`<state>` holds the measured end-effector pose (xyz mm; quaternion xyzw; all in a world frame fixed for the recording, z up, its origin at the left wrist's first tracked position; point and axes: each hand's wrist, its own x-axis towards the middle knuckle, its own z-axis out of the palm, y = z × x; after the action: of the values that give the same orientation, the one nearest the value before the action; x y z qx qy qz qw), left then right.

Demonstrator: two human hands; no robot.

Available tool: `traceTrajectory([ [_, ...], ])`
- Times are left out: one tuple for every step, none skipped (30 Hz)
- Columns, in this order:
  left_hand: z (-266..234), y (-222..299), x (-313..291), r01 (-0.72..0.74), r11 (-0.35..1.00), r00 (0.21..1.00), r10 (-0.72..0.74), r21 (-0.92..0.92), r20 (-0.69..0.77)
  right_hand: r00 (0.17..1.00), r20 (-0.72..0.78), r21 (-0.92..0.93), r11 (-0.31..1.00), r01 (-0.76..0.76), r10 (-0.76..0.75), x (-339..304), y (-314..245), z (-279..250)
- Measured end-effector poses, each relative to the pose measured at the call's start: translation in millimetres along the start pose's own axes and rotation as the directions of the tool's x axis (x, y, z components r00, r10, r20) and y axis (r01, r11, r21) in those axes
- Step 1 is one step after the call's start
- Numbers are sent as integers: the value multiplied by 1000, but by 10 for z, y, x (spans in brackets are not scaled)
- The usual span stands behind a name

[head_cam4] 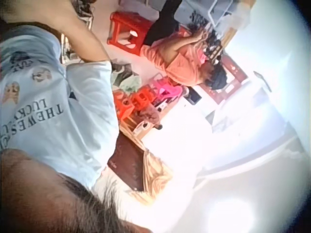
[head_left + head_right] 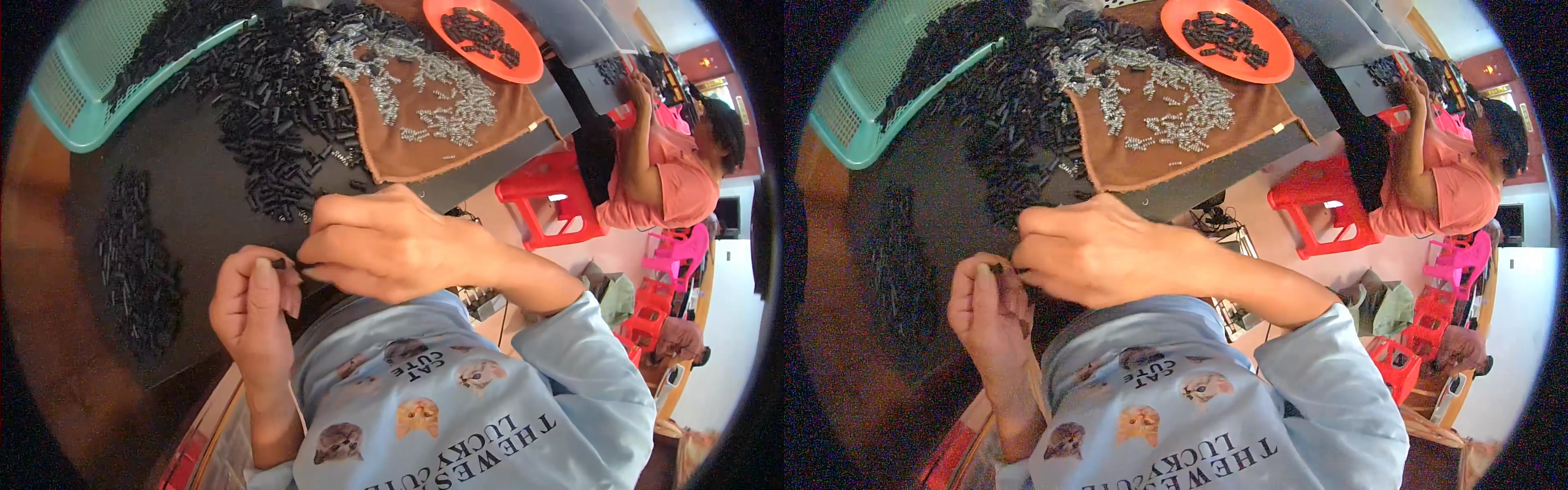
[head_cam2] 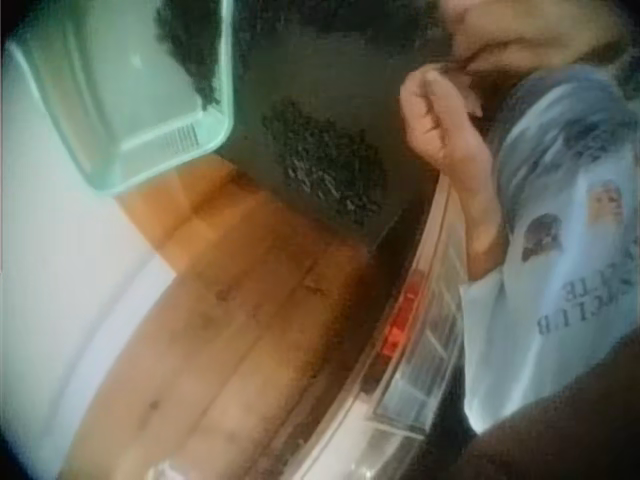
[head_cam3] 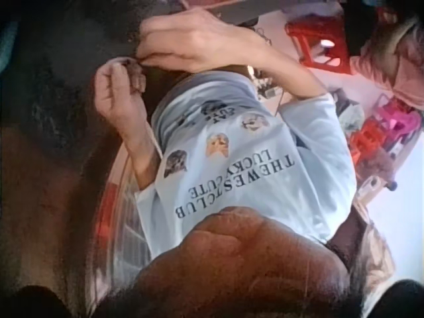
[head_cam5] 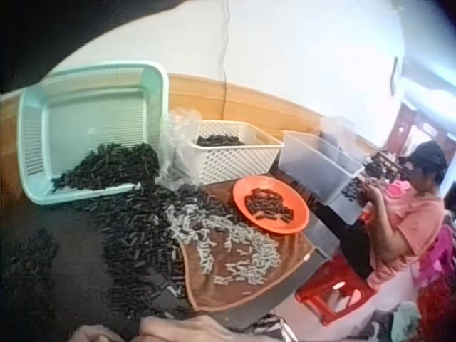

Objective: Assembling small black plastic tubes with silver metal inserts by hand at a workbench.

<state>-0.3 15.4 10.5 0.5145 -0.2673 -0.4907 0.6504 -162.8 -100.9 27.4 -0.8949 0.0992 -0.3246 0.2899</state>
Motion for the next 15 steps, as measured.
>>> traceTrajectory([
  [-35,12,28,-32,999,999,32,-10,-11,997,80,-77,997,11,-5,-31,40,-47],
  [-71,22,61,-64,998,998,63,-17,-24,995,90,-130,991,43,-32,-81,139,-83],
  [-111,45,80,-89,996,996,89,-20,-17,997,76,-173,985,-6,20,-105,191,-122],
  [-146,45,92,-87,996,996,86,-24,-19,996,60,-215,975,-57,72,-124,225,-166],
  [-175,42,101,-105,993,994,104,-55,-16,991,87,-270,960,-76,102,-126,233,-228],
  [-187,31,109,-121,989,993,121,-85,-9,990,89,-273,959,-81,109,-125,243,-247],
  [-172,35,111,-124,989,992,123,-80,-8,987,113,-325,943,-75,117,-128,251,-261],
  [-169,35,113,-118,989,993,118,-84,-5,983,137,-375,925,-67,126,-129,257,-272],
  [-166,34,120,-121,989,993,122,-87,5,982,138,-377,923,-72,132,-116,267,-275],
  [-163,30,126,-124,988,992,126,-90,13,978,153,-405,912,-67,140,-93,276,-266],
  [-156,24,132,-120,988,992,122,-93,15,975,168,-432,900,-62,148,-70,288,-257],
  [-158,26,126,-120,988,993,119,-102,-7,974,171,-431,900,-62,148,-34,295,-244],
  [-164,31,122,-120,987,993,117,-110,-31,970,186,-466,883,-53,156,4,305,-231],
  [-175,40,118,-120,987,992,117,-110,-36,966,200,-499,865,-43,164,38,318,-215],
  [-177,31,123,-129,984,992,125,-127,-35,965,203,-499,865,-43,165,53,346,-202],
])
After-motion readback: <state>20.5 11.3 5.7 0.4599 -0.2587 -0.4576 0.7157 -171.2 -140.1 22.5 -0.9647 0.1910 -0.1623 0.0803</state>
